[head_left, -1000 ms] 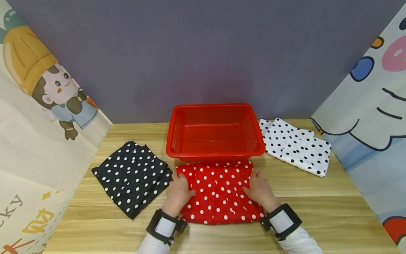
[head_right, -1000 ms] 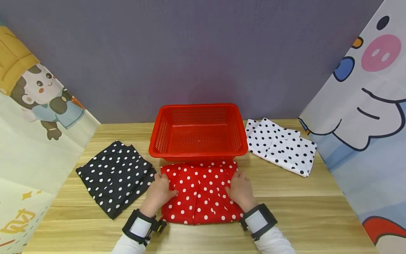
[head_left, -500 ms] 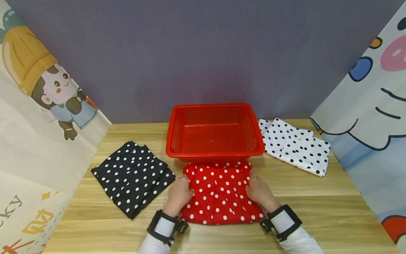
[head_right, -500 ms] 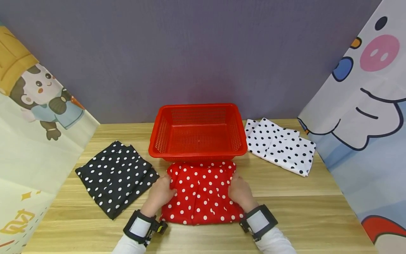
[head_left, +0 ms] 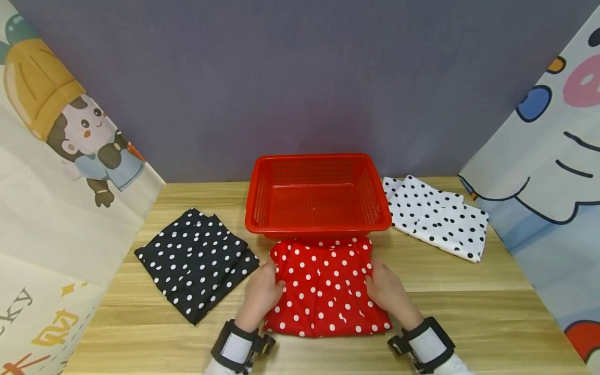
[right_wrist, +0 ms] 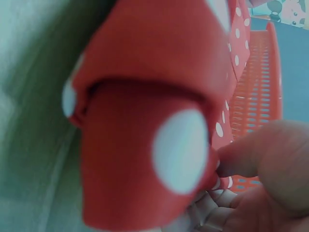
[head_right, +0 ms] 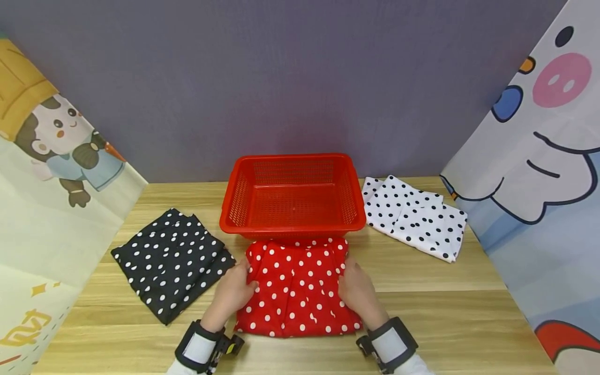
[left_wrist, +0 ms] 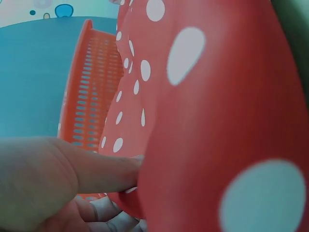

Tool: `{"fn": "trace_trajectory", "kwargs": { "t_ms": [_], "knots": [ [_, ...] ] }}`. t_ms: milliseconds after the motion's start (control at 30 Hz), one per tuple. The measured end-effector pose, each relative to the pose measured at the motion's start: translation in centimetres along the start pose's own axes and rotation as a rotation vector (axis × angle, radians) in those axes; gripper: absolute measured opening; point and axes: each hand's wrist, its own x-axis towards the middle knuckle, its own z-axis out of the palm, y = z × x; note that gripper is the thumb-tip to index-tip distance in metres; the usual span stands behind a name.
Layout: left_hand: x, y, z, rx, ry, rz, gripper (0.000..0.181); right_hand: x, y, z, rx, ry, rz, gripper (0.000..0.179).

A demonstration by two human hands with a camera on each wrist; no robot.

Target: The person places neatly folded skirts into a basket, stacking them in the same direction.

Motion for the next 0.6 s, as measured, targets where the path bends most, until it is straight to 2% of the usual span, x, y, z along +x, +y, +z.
{"fn": "trace_trajectory", "kwargs": {
  "t_ms": [133,267,600],
  "knots": [
    [-0.6,0.2,-0.5,-0.044,0.003,-0.017,0.043,-0.6,-0.2,-0.2,0.015,0.024,0.011,0.036],
    [-1.3,0.3,-0.9,-0.079,0.01,-0.025,0.037,-1.3,-0.5,-0.6,0.028,0.03,0.031,0.036],
    [-2.6,0.5,-1.8,-0.099,0.043,-0.035,0.033,-2.4,-1.1,-1.6,-0.022,0.077,0.003,0.036]
  ]
}}
